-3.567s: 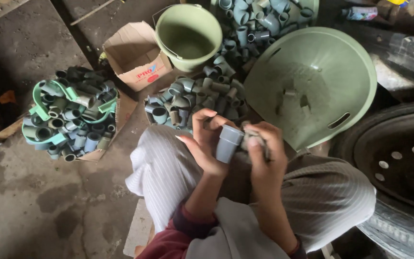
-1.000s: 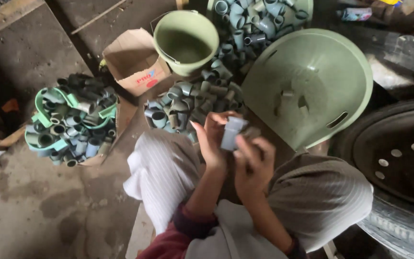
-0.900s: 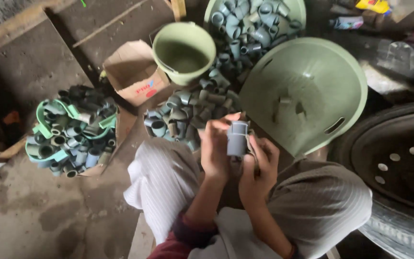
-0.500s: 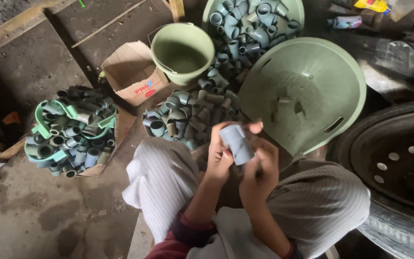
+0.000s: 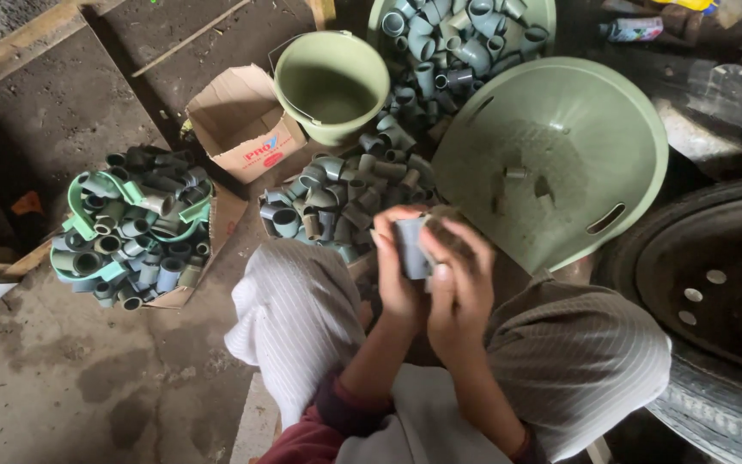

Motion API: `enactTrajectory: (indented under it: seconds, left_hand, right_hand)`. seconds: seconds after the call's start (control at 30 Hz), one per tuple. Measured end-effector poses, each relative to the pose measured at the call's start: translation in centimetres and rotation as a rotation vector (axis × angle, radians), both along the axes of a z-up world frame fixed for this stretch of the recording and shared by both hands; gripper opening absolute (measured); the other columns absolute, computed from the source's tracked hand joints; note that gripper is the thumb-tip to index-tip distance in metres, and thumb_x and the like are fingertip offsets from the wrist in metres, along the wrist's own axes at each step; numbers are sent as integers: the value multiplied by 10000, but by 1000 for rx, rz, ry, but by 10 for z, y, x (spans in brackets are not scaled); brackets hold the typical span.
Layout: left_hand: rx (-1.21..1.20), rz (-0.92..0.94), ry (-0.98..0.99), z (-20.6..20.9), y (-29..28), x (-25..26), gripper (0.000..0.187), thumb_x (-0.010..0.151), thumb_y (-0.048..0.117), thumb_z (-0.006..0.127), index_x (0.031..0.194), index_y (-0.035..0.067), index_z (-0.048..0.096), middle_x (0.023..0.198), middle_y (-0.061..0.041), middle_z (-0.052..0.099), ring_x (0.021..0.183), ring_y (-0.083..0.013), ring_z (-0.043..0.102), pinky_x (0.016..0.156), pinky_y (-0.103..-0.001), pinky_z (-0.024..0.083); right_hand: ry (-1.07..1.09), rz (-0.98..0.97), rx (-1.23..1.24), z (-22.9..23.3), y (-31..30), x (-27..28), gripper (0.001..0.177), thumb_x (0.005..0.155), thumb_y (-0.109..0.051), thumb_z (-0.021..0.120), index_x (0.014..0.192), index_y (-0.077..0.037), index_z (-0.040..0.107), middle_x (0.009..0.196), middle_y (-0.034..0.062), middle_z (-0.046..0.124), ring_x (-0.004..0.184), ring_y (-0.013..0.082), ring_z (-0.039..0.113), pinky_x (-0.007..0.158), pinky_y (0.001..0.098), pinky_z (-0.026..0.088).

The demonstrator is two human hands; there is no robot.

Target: The person sits and repeatedly picks up small grey pipe fittings from a cardboard box, wipes each one with a cloth, and places it into a green basin. The process is repeated for several fittings throughout the clip.

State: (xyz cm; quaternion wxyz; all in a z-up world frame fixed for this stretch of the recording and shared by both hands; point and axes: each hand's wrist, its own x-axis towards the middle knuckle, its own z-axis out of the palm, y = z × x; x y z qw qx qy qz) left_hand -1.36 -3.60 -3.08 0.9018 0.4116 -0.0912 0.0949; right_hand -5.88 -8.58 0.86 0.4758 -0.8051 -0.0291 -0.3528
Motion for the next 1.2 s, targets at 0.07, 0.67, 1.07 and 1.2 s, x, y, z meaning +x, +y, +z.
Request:
enactTrajectory:
  seconds: [0.07, 0.67, 1.07, 1.2]
  left_hand:
    - [-11, 5, -35, 20, 9, 7, 540, 1121, 491, 158, 1125, 84, 513, 1348, -134, 505, 1243, -222, 500, 1094, -358, 343]
    - [-209, -34, 248, 47, -1, 12, 838, 1047, 688, 157, 1028, 7, 644, 700, -94, 610, 595, -132, 591, 591, -216, 464]
    - [-167, 40, 184, 51, -2, 6, 841, 1069, 632, 153, 981, -28, 666, 657, -81, 552, 575, -121, 542, 575, -228, 444]
    - [-7, 187, 70, 63, 2, -1, 832, 1086, 576, 114, 915, 0, 690, 835, -128, 576, 747, -176, 524, 730, -240, 411]
  right_hand:
    - [41, 8, -30, -2, 2, -9, 333, 1046, -140, 497, 1277, -81, 730, 1271, 175, 625, 1226, 370, 623, 1086, 476, 474]
    - [-104, -69, -3, 61, -31, 23, 229, 903, 41, 767, 1127, 2, 741, 1098, 161, 731, 1017, 296, 706, 959, 412, 547]
    - [-147, -68, 58, 36, -24, 17, 141, 869, 67, 776, 988, -4, 755, 999, 139, 729, 908, 243, 717, 875, 354, 570]
    - [-171, -37, 26, 46, -16, 14, 133, 878, 59, 771, 993, -8, 766, 1007, 143, 724, 918, 265, 727, 873, 359, 573]
